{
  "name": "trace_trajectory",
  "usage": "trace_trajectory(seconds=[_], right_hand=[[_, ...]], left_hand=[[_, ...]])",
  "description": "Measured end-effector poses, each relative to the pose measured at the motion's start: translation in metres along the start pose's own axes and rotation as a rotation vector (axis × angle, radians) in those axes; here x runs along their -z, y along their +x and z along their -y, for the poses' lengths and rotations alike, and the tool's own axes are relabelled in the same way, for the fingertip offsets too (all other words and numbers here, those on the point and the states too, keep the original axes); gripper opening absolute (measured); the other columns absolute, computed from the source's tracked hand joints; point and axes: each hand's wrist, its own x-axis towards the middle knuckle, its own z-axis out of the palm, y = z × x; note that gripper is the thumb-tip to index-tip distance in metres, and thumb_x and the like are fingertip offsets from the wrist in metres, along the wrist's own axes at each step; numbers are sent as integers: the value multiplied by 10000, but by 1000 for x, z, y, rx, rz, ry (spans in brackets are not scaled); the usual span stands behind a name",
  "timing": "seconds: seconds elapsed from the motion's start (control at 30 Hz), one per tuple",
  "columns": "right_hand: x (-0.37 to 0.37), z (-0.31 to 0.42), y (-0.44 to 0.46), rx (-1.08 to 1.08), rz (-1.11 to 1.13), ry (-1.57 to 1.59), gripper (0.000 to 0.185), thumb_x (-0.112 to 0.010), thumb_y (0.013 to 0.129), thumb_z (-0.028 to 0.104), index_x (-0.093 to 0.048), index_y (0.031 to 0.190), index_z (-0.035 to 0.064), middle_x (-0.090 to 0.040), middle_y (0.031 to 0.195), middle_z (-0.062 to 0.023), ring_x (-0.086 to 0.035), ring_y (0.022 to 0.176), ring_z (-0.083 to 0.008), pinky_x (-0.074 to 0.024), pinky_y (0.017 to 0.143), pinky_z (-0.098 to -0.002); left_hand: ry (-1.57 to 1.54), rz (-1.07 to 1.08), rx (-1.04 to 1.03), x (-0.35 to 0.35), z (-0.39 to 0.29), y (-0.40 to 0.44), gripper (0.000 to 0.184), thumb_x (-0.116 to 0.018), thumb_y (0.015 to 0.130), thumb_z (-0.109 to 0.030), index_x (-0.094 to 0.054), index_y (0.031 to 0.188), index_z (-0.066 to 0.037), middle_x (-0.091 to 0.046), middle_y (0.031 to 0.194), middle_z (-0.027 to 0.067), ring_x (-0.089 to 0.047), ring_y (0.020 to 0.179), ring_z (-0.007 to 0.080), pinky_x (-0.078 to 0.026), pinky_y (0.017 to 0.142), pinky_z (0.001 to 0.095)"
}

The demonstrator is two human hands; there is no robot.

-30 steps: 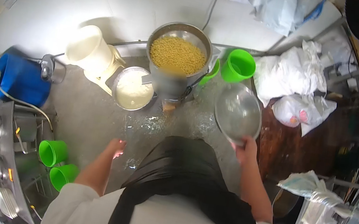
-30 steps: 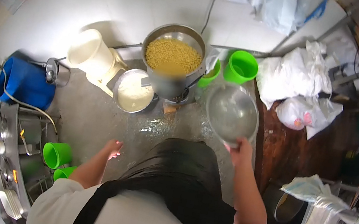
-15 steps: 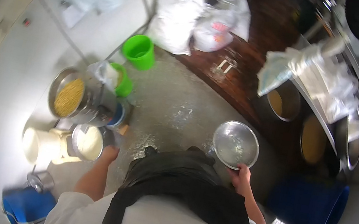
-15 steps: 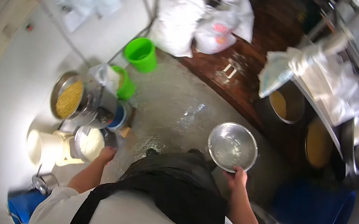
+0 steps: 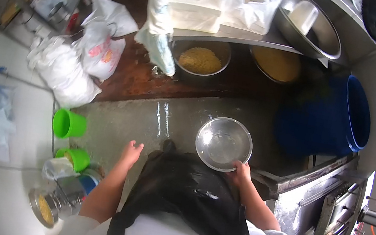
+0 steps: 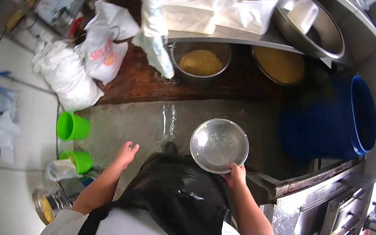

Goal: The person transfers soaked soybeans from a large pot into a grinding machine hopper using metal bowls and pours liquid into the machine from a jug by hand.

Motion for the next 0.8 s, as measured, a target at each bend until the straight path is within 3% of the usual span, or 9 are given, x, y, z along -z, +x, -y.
trace_trajectory(seconds=[0.13, 0.27, 0.33, 0.4, 0.47, 0.6, 0.63, 0.67, 0.8], right_hand=[[24, -5, 11, 30, -129, 144, 504, -575, 857, -15, -500, 1345, 90, -628, 1110, -124, -690, 962, -310, -627, 690, -507], [36, -10, 3, 33, -234, 200, 549, -576, 805, -8, -518, 1339, 105, -644, 1090, -115, -706, 888, -287, -636, 638, -441], [13, 7, -18, 53, -293, 361, 606, -564, 787, -15, -501, 1381, 85, -622, 1150, -126, -693, 936, -305, -639, 653, -432], [16, 7, -21, -39, -374, 297, 647, -566, 784, -23, -479, 1416, 84, -616, 1195, -130, -679, 1007, -320, -629, 736, -454], [9, 7, -22, -66, -436, 311, 634, -580, 794, -25, -481, 1411, 88, -616, 1200, -126, -677, 998, -305, -618, 738, -428], [-8, 17, -21, -159, -492, 293, 621, -602, 804, -28, -486, 1402, 92, -616, 1204, -120, -667, 1008, -295, -606, 763, -416], [-12, 15, -23, -175, -514, 317, 618, -608, 806, -32, -487, 1400, 94, -618, 1200, -117, -662, 1016, -293, -600, 782, -419], [-14, 16, -18, -180, -524, 337, 616, -615, 809, -36, -489, 1397, 96, -620, 1197, -115, -656, 1024, -291, -594, 801, -421], [-20, 20, -19, -217, -544, 355, 621, -624, 800, -36, -495, 1394, 88, -625, 1190, -114, -646, 1044, -281, -577, 850, -422]], left_hand=[[24, 103, -43, -34, -99, 104, 750, -678, 991, -440, -426, 1516, 32, -557, 1463, 289, -567, 1344, 388, -467, 1097, 465], [13, 52, -108, -88, -169, 255, 780, -688, 984, -505, -404, 1543, -41, -648, 1268, 153, -639, 1087, 247, -546, 874, 431], [-81, 72, -89, -118, -189, 347, 511, -681, 994, -489, -540, 1262, -78, -515, 762, 1, -474, 568, 121, -424, 501, 324], [-154, 192, 102, -123, -253, 367, 612, -674, 1012, -441, -532, 1398, 12, -661, 1185, 147, -668, 837, 235, -541, 610, 368], [-314, 208, 185, -147, -278, 421, 549, -673, 1009, -475, -572, 1285, -12, -624, 982, 88, -541, 625, 170, -392, 428, 317], [-504, 11, 363, -180, -317, 483, 502, -673, 1006, -487, -555, 1183, -32, -616, 936, 105, -597, 763, 226, -550, 697, 413], [-707, 197, 364, -182, -308, 507, 579, -664, 1014, -476, -501, 1387, -64, -571, 1154, 162, -617, 882, 296, -581, 799, 468], [-763, 44, 427, -193, -305, 528, 474, -681, 1011, -446, -551, 1251, -58, -590, 1071, 157, -623, 859, 309, -583, 798, 471], [-811, 78, 410, -214, -300, 541, 328, -746, 977, -268, -565, 1108, -28, -597, 899, 125, -590, 716, 240, -536, 652, 399]])
